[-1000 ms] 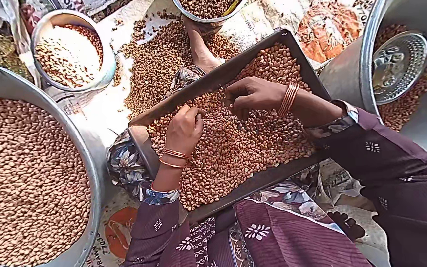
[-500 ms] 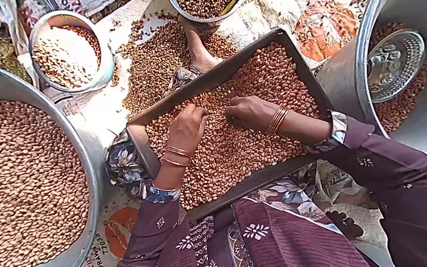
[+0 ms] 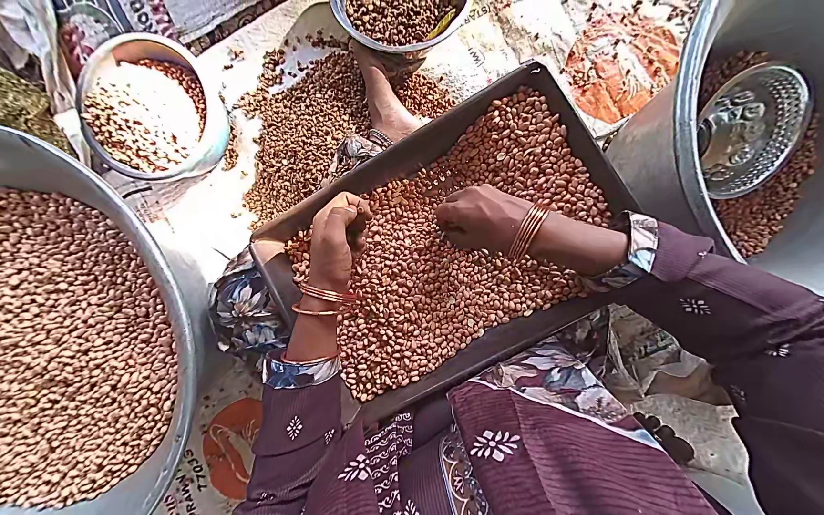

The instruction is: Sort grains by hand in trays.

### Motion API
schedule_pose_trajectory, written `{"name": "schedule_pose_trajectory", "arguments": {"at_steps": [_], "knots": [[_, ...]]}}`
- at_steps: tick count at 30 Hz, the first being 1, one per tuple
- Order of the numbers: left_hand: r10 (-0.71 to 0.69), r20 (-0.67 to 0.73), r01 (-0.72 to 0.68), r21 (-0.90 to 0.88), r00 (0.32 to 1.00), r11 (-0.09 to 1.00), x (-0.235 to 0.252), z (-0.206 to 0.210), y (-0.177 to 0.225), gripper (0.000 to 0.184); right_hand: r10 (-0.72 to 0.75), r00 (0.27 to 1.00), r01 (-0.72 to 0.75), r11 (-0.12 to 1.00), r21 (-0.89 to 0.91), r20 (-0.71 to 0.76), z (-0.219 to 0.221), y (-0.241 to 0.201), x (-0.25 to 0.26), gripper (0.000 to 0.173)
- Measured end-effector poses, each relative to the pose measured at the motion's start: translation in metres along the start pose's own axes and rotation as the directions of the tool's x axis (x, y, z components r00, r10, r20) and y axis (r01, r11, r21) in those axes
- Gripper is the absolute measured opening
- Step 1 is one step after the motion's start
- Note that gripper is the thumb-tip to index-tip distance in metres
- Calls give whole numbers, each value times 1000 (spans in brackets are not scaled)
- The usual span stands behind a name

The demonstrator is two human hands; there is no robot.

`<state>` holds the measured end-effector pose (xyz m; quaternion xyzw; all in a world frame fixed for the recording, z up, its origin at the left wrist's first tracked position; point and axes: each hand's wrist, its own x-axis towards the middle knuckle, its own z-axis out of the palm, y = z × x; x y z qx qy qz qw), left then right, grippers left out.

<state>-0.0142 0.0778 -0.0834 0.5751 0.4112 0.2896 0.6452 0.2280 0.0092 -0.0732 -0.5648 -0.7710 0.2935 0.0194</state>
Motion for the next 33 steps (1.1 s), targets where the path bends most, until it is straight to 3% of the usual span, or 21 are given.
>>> {"name": "schedule_pose_trajectory", "arguments": {"at_steps": [2, 4, 7, 8, 10, 12, 14, 17, 23, 30, 33], "knots": [[-16, 46, 18, -37, 999, 999, 1, 1, 2, 41, 44, 998, -34, 974, 222, -39, -10, 8, 0, 11], [-27, 63, 28, -17, 998, 999, 1, 2, 3, 42, 106, 993, -62, 859, 508, -57, -26, 11, -4, 9], [3, 74, -19, 209, 997, 978, 0, 8, 8, 24, 129, 987, -2, 589, 808, -91, -44, 13, -15, 13], [18, 100, -48, 308, 995, 950, -2, 10, 9, 18, 131, 989, -15, 570, 821, -74, -49, 12, -20, 18], [55, 186, -140, 482, 981, 865, -10, 17, 14, 12, 108, 994, -61, 730, 681, -27, -53, 10, -29, 22], [127, 311, -296, 587, 942, 754, -14, 25, 13, 10, 30, 1000, -25, 919, 393, -5, -42, 13, -33, 14], [183, 411, -421, 623, 893, 660, -12, 37, 8, 10, -35, 999, 29, 980, 195, 28, -22, 16, -35, 12], [172, 492, -495, 663, 854, 561, -11, 54, -2, 13, -28, 999, 26, 995, 98, 22, 3, 14, -37, 8], [111, 502, -494, 743, 857, 452, -13, 41, 6, 13, -39, 999, 39, 999, -4, 3, 12, -3, -39, 12], [58, 549, -526, 758, 834, 385, -26, 47, -2, 17, 32, 999, -38, 988, 152, 44, -9, 11, -39, 9], [44, 532, -510, 781, 845, 361, -25, 49, -5, 17, -38, 998, 32, 991, 129, 48, -8, 10, -48, 5]]}}
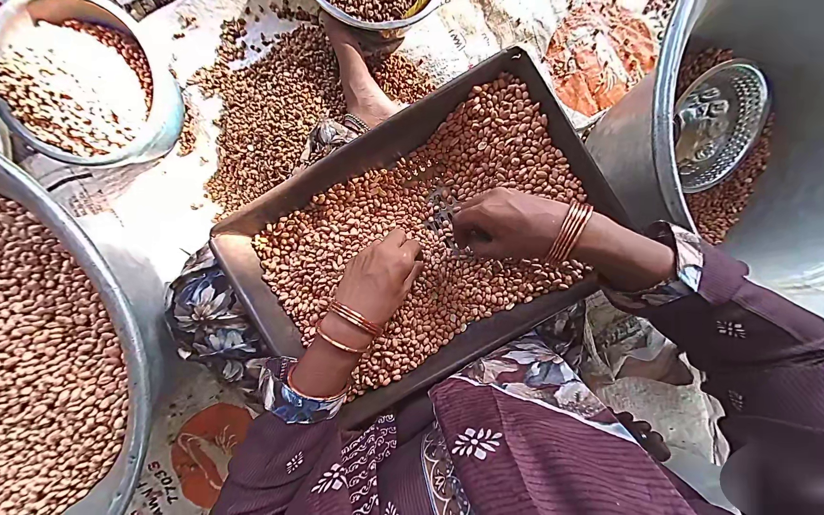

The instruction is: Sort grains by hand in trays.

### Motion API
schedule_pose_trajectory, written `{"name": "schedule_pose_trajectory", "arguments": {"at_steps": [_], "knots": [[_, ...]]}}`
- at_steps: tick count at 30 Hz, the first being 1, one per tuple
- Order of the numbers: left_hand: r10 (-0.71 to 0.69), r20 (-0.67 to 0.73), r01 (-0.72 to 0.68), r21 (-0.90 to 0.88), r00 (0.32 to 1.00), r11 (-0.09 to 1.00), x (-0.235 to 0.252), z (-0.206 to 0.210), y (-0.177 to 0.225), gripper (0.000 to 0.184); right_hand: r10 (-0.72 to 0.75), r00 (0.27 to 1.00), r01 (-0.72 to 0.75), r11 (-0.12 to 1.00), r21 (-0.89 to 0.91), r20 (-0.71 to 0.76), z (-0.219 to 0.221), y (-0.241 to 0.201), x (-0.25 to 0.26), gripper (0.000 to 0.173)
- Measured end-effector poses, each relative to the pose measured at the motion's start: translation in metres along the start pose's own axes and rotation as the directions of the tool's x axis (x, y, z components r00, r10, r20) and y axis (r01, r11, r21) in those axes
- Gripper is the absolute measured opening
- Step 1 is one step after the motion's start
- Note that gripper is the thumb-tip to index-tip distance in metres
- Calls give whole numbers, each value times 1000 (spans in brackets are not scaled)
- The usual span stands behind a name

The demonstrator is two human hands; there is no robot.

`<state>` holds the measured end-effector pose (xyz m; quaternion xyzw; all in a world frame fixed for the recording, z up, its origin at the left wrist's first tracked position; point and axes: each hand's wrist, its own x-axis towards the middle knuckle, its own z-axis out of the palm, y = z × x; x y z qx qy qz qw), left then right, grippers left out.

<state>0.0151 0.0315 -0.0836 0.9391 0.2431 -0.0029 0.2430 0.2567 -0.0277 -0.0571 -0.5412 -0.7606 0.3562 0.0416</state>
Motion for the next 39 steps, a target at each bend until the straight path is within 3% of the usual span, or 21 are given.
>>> {"name": "schedule_pose_trajectory", "arguments": {"at_steps": [4, 7, 8, 10, 12, 13, 14, 17, 20, 26, 34, 36, 37, 39], "knots": [[-6, -13, 5, -46, 1000, 999, 2, 0, -2, 18, -51, 998, 47, 990, -131, -25, 17, -5, -9, 10], [-51, -109, 5, -384, 993, 923, -2, -9, -2, 12, -62, 997, 50, 976, -211, -50, 23, -6, -12, 7], [-119, -111, 34, -573, 987, 819, -5, -14, 0, 9, -85, 995, 72, 969, -238, -45, 25, -7, -12, 7], [-202, -36, 67, -873, 979, 483, -6, -20, 1, 11, -145, 988, 123, 950, -288, -55, 30, -9, -14, 3], [-147, 41, 66, -984, 988, 168, -5, -19, -5, 21, -156, 984, 122, 937, -326, -80, 34, -10, -16, 8], [-119, 54, 70, -988, 991, 140, -3, -17, -7, 22, -153, 984, 114, 937, -329, -94, 36, -10, -16, 9], [-112, 57, 81, -972, 992, 222, -3, -16, -5, 21, -148, 983, 107, 938, -329, -104, 37, -9, -15, 8], [-23, 38, 44, -746, 999, 664, -6, -10, 10, 11, -98, 993, 76, 960, -269, -70, 31, -9, -12, 7], [188, -78, -200, -536, 979, 820, -1, 22, 24, 14, -16, 999, 11, 991, -130, -39, 19, -7, -11, 8], [342, -99, -355, -212, 935, 910, 0, 51, 40, 12, 1, 998, 0, 1000, 12, -67, 5, 0, -22, 8], [400, -103, -398, 39, 911, 916, 1, 54, 54, 12, 123, 978, -144, 983, -117, -170, -17, 4, -42, 8], [285, -193, -308, -104, 939, 946, 4, 54, 50, 14, 92, 968, -129, 980, -151, -233, -18, -5, -45, 9], [172, -219, -228, -266, 961, 936, 6, 49, 48, 15, 60, 962, -104, 982, -154, -268, -17, -13, -45, 9], [-110, -143, -5, -631, 984, 776, 6, 34, 47, 28, -35, 946, -2, 994, -113, -322, -14, -31, -46, 11]]}}
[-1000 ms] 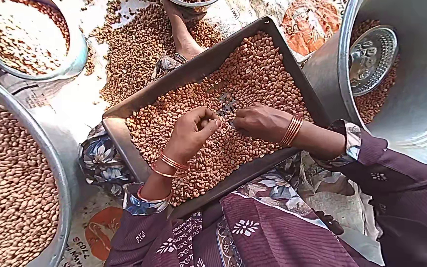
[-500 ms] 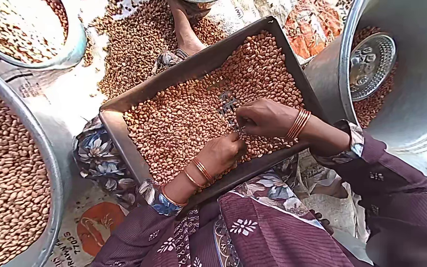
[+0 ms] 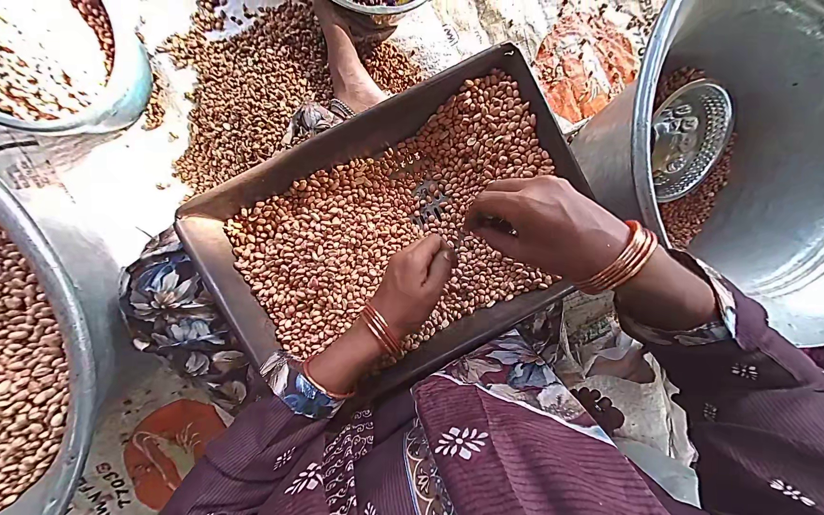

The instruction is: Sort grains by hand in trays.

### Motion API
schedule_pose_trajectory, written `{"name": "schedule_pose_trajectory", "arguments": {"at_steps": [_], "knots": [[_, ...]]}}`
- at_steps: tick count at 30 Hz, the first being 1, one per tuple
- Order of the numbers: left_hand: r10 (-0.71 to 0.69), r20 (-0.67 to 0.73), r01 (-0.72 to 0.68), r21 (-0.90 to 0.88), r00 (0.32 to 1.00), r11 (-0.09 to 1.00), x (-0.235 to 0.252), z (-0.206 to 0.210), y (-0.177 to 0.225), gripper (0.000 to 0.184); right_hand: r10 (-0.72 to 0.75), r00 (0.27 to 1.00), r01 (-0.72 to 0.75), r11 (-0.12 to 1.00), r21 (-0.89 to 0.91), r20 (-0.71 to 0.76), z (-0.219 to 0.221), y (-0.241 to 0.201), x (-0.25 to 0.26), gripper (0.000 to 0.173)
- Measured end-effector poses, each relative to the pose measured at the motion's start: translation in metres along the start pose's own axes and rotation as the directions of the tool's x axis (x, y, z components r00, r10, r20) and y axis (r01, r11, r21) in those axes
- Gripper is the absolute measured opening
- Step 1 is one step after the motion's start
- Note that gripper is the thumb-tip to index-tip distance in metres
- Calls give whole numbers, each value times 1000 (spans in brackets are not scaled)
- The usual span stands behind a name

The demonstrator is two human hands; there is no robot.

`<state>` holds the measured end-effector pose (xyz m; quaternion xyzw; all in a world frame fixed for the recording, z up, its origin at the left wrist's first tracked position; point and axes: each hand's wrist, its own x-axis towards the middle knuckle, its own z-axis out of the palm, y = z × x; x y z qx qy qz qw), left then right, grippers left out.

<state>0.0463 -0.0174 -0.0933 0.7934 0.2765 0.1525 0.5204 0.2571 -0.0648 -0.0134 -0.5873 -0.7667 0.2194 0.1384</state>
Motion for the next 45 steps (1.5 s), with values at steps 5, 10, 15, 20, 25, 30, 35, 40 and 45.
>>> {"name": "schedule_pose_trajectory", "arguments": {"at_steps": [5, 10, 15, 20, 25, 30, 35, 40, 45], "knots": [[-345, 425, 542, -549, 837, 637, 4, -34, 12, 51, -8, 1000, 7, 995, -103, -2, -6, -22, 1, 29], [-286, 319, 415, -816, 904, 402, 0, -68, 12, 37, 721, 638, -588, 683, -434, 271, 18, -21, 28, 54], [-567, -6, 87, -987, 823, 137, 15, -91, 20, 29, 170, 964, -202, 969, 144, 206, 48, -26, 30, 46], [-462, -124, 74, -919, 878, 388, -5, -121, 13, 26, 412, 898, -381, 904, -195, 156, 18, -19, 22, 36], [-418, -169, 162, -745, 893, 647, -13, -122, 6, 30, 379, 713, -391, 913, -114, 590, 42, -40, 23, 40], [-229, -181, 152, -363, 956, 919, -14, -116, -11, 17, -43, 972, -50, 922, 385, 230, 38, -42, 32, 22], [52, -105, -30, 206, 993, 978, -45, -122, -21, 17, -111, 979, 87, 986, 142, 172, 34, -32, 49, 14], [100, 67, -116, 326, 993, 938, -79, -118, -31, 17, -217, 938, 173, 969, 178, 269, 56, -50, 59, 9], [68, -3, -56, 517, 998, 854, -95, -105, -31, 17, -313, 896, 251, 942, 224, 314, 75, -65, 59, 15]]}}
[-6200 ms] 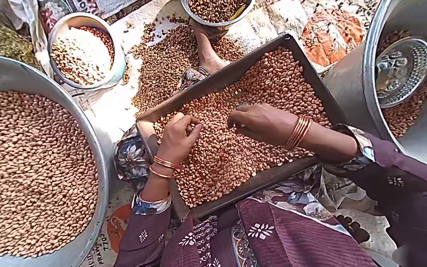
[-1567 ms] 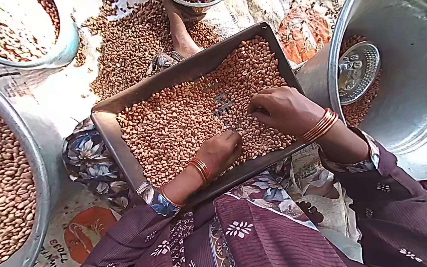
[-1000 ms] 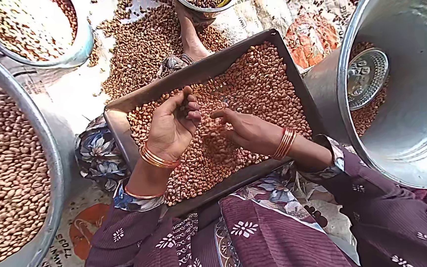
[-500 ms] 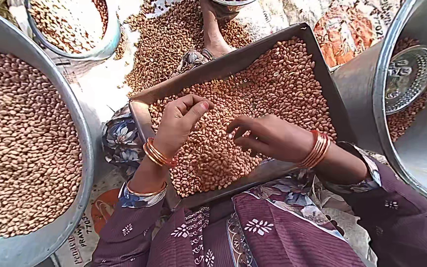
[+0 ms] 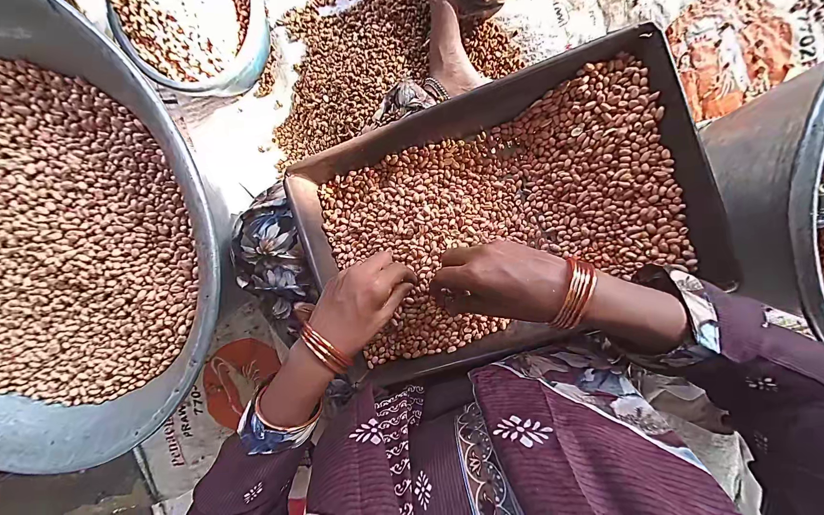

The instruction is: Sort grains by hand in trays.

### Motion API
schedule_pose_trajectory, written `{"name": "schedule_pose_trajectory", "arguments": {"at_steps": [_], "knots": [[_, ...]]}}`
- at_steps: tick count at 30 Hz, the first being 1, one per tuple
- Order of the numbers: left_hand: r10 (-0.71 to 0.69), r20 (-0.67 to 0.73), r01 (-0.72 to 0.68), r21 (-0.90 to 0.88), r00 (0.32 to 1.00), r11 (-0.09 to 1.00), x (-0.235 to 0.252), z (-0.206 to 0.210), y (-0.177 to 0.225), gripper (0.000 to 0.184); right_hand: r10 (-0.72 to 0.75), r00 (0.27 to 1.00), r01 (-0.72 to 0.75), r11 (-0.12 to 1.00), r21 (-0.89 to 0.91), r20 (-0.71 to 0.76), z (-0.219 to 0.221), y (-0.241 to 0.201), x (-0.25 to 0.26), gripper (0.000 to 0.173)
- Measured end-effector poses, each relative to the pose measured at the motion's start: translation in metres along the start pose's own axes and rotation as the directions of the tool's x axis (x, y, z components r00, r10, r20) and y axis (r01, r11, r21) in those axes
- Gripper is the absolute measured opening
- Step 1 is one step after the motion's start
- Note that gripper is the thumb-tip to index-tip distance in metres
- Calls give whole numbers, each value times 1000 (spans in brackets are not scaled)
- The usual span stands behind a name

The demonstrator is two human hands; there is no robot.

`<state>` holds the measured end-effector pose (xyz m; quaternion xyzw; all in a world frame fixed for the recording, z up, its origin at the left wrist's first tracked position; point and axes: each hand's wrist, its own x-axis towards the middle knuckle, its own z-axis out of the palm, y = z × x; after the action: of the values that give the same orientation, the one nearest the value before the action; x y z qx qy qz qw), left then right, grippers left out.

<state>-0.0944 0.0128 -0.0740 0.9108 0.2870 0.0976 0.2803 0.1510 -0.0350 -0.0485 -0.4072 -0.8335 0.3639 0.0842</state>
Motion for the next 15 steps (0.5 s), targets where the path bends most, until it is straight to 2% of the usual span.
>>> {"name": "schedule_pose_trajectory", "arguments": {"at_steps": [3, 7, 11, 15], "knots": [[-11, -66, 16, 76, 998, 997, -2, 6, 11, 17, 61, 998, -61, 993, -101, -2, 5, -4, -1, 27], [38, -79, -38, 9, 996, 999, -1, 17, 15, 19, 93, 992, -110, 967, -230, -82, 14, 1, -5, 14], [38, 4, -38, 118, 999, 992, -1, 18, 19, 20, 136, 988, -151, 959, -240, -79, 5, 4, -9, 12], [62, -36, -54, 201, 997, 978, -1, 24, 21, 17, 186, 982, -187, 946, -264, -28, -11, 5, -9, 14]]}}
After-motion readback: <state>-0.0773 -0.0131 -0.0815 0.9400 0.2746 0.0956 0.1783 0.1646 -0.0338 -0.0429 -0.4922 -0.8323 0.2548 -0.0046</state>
